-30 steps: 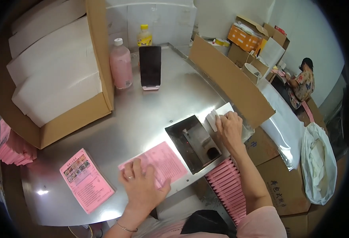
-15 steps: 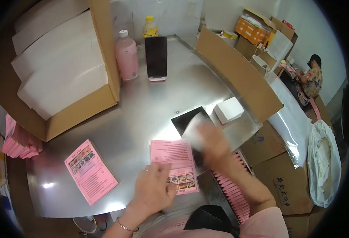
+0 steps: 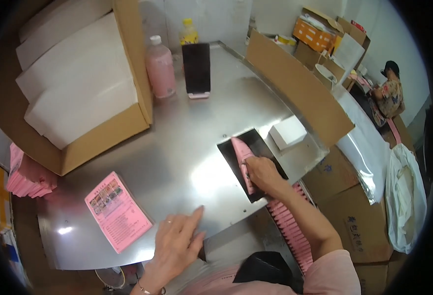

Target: Packaging stacks of pink tissue packets into plastic bags and cardboard boxes, and folding small white boxes.

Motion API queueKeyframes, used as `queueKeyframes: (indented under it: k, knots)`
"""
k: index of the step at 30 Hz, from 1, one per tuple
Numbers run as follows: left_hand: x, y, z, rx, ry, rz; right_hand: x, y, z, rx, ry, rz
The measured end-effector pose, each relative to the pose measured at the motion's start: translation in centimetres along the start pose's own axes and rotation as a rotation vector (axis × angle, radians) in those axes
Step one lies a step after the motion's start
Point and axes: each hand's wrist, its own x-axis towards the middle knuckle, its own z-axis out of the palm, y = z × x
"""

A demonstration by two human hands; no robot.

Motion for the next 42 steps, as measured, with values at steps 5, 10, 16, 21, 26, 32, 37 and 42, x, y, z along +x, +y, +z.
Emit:
queueKeyframes:
  k: [5,10,16,21,26,32,37,42]
  knots:
    - [-1.9,-3.9,-1.4,0.1,0.305,-0.075,-0.4,-1.4,-4.3,-0.285,0.13,-0.024]
    - [-3.6,-7.1,-5.0,0.455,0.458,-0.395,0.5,3.9,-5.6,-0.566,0.593,0.001]
    - [-4.7,-8.7,-5.8,0.546,0.153,-0.432,1.1,4.8,-5.3,-0.329,0.585,0.089]
    - [-1.5,-5.4,-3.9,0.173,0.384,-0.28,1.0,4.6,-5.2,-0.261,0.599,0.024]
    - [1.9,-2.3,2.9,0.328,0.09,0.041,0.7,6.2,-5.3,-0.272,0.559,0.009]
    - [0.0,-2.5,3.5,0.279,0.108,-0.153,0.6,6.3,-5.7,-0.288,0.649,-0.01]
    - [2.2,0.3,4.2,0.182,0.0,-0.018,-0.5,-2.2,-3.9,-0.068,0.505,-0.263]
    - [1.5,-1.3,2.7,0.233,0.041,-0.098,-5.0,-10.6,0.3,-0.193,0.185,-0.613]
